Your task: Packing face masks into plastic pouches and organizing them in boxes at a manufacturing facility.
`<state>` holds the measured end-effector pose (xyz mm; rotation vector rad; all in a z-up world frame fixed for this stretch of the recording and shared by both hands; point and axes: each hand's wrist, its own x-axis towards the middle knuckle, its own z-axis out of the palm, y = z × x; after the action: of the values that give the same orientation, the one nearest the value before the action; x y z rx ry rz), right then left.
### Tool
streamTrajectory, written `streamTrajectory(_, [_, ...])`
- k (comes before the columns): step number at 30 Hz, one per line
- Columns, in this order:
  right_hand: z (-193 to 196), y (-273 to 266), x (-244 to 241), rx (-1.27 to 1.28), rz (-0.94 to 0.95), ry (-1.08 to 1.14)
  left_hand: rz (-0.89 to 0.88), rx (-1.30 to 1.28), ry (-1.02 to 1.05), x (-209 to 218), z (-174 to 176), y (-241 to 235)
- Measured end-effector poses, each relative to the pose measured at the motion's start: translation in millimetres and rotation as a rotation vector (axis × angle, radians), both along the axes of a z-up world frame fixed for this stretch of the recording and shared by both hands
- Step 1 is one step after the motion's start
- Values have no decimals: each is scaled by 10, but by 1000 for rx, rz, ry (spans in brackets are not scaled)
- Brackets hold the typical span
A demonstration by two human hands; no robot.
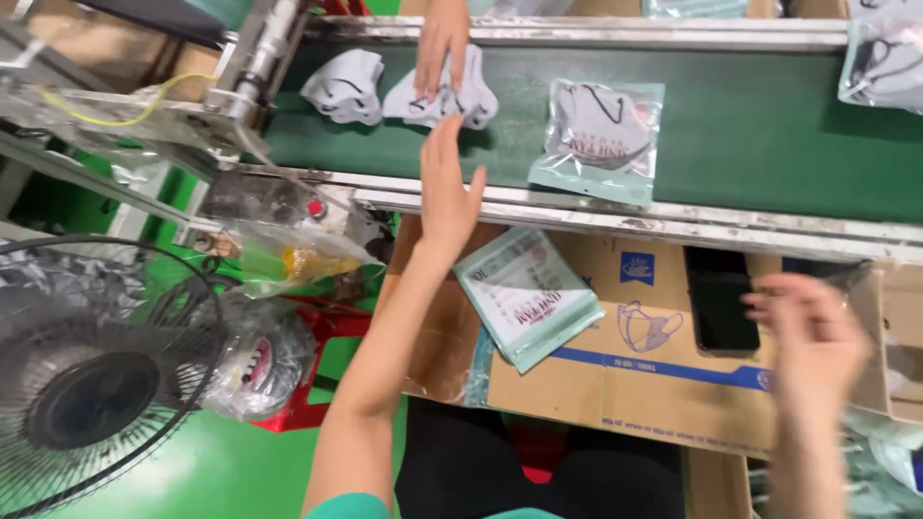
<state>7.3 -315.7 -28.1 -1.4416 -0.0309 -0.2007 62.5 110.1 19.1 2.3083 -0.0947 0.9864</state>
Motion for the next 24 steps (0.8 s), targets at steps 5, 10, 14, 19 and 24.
streamTrajectory(5, [-336,442,-193,-536,-79,-123,-200,-25,69,-282,-155,-524])
streamTrajectory(10, [-331,323,-201,-923,-160,-146,-305,48,241,-981,-546,-1054])
streamTrajectory(14, [-663,228,-61,-1158,-213,-166,-327,120,395,-1341,-743,-1173])
streamTrajectory(19, [-918,292,-224,-1232,-253,-141,-377,283,482,-1529,-1155,-831])
streamTrajectory(24, [-895,389,-85,-1201,-340,-158,-445,359,471,-1508,-1042,-527])
